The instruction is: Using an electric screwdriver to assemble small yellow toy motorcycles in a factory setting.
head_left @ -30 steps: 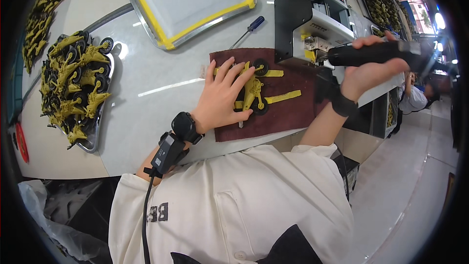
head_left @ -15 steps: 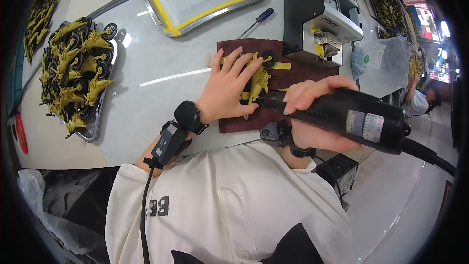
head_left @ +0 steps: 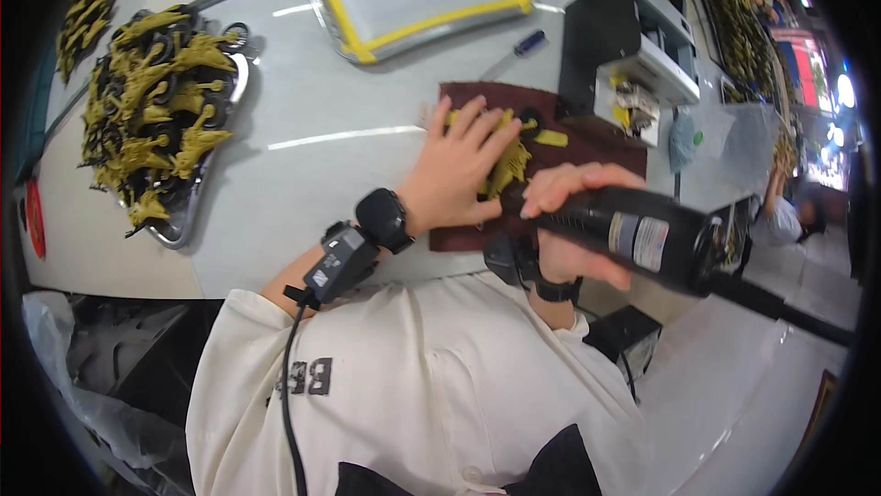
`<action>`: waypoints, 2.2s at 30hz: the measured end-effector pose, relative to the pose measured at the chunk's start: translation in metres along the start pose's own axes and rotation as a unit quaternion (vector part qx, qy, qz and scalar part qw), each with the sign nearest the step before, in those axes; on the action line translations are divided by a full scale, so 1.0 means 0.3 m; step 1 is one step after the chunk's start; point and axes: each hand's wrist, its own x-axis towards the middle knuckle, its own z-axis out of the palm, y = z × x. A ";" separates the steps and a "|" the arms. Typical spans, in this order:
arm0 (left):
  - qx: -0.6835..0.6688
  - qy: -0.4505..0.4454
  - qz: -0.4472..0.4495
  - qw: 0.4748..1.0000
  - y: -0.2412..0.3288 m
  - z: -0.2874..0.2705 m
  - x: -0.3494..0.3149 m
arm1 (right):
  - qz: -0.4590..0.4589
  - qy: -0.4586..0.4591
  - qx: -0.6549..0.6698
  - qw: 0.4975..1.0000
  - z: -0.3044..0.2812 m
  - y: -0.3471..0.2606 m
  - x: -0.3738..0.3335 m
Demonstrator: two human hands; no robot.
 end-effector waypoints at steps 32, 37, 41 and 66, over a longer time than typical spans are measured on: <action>0.346 0.428 -0.309 0.775 -0.220 -0.863 -0.548 | 0.067 0.320 -0.287 0.900 -0.281 -0.089 0.124; 0.132 0.553 -0.548 0.613 -0.306 -0.530 -0.976 | 0.080 0.351 -0.245 0.900 -0.241 -0.122 0.144; -0.222 0.658 -0.494 0.523 -0.230 -0.497 -0.946 | 0.043 0.316 -0.274 0.907 -0.213 -0.103 0.153; -0.555 0.553 -0.324 0.530 -0.272 -0.518 -0.827 | 0.038 0.299 -0.261 0.917 -0.208 -0.113 0.118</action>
